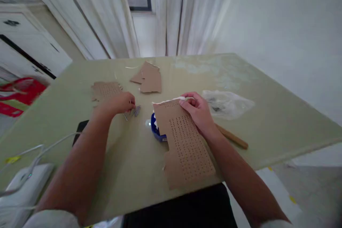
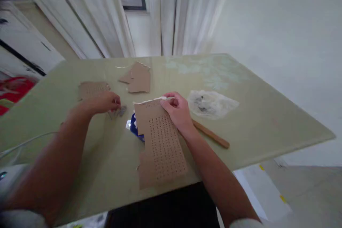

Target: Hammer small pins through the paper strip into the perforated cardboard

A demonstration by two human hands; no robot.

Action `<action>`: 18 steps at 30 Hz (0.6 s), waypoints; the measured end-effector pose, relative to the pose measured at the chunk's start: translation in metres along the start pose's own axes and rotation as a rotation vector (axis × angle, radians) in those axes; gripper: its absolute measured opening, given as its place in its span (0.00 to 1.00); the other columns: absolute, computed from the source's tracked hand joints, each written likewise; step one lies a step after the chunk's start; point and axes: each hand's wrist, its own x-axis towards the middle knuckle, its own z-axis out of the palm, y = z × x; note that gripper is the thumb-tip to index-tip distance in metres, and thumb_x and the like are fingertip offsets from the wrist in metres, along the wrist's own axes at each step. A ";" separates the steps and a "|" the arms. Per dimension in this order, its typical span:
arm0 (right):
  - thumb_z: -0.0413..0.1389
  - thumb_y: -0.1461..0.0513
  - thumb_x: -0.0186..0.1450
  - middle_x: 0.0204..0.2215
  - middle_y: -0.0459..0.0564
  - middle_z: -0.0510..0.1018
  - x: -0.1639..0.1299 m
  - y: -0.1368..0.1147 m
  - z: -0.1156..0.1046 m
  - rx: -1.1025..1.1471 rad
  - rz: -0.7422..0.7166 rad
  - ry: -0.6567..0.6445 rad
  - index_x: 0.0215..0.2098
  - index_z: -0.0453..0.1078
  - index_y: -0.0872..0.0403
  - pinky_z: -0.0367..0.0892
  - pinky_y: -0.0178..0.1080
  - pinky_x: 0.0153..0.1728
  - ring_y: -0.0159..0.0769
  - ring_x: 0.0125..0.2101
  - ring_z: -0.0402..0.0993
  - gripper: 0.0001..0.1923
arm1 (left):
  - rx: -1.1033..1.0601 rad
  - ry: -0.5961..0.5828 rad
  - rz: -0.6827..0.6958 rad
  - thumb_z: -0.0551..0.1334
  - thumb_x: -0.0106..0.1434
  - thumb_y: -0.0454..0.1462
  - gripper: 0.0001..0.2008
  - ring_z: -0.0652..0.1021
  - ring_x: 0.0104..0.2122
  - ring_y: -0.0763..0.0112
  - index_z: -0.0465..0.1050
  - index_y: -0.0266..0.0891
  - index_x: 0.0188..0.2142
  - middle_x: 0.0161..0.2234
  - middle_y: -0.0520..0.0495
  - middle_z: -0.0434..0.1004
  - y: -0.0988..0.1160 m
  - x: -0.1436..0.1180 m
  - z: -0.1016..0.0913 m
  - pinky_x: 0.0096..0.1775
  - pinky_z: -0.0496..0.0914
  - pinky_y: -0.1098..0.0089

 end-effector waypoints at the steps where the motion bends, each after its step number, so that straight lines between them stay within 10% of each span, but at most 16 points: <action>1: 0.70 0.51 0.61 0.26 0.40 0.77 0.000 -0.001 0.000 -0.019 -0.012 0.006 0.43 0.78 0.49 0.61 0.38 0.30 0.34 0.27 0.70 0.16 | -0.001 -0.001 0.002 0.63 0.60 0.43 0.10 0.82 0.30 0.56 0.80 0.40 0.31 0.29 0.41 0.85 0.000 0.000 0.000 0.34 0.67 0.63; 12: 0.70 0.52 0.60 0.31 0.44 0.77 0.002 0.004 0.001 -0.074 -0.048 0.050 0.40 0.77 0.50 0.67 0.40 0.35 0.36 0.32 0.72 0.16 | 0.005 0.076 -0.003 0.65 0.58 0.45 0.12 0.82 0.34 0.52 0.82 0.40 0.32 0.32 0.38 0.86 -0.002 0.001 0.003 0.38 0.69 0.61; 18: 0.69 0.51 0.62 0.37 0.48 0.81 0.002 0.007 0.002 -0.108 -0.018 0.065 0.39 0.76 0.51 0.69 0.42 0.37 0.37 0.33 0.75 0.15 | -0.141 0.260 0.112 0.55 0.70 0.50 0.22 0.83 0.40 0.55 0.83 0.39 0.41 0.40 0.39 0.87 0.034 -0.016 -0.016 0.44 0.73 0.61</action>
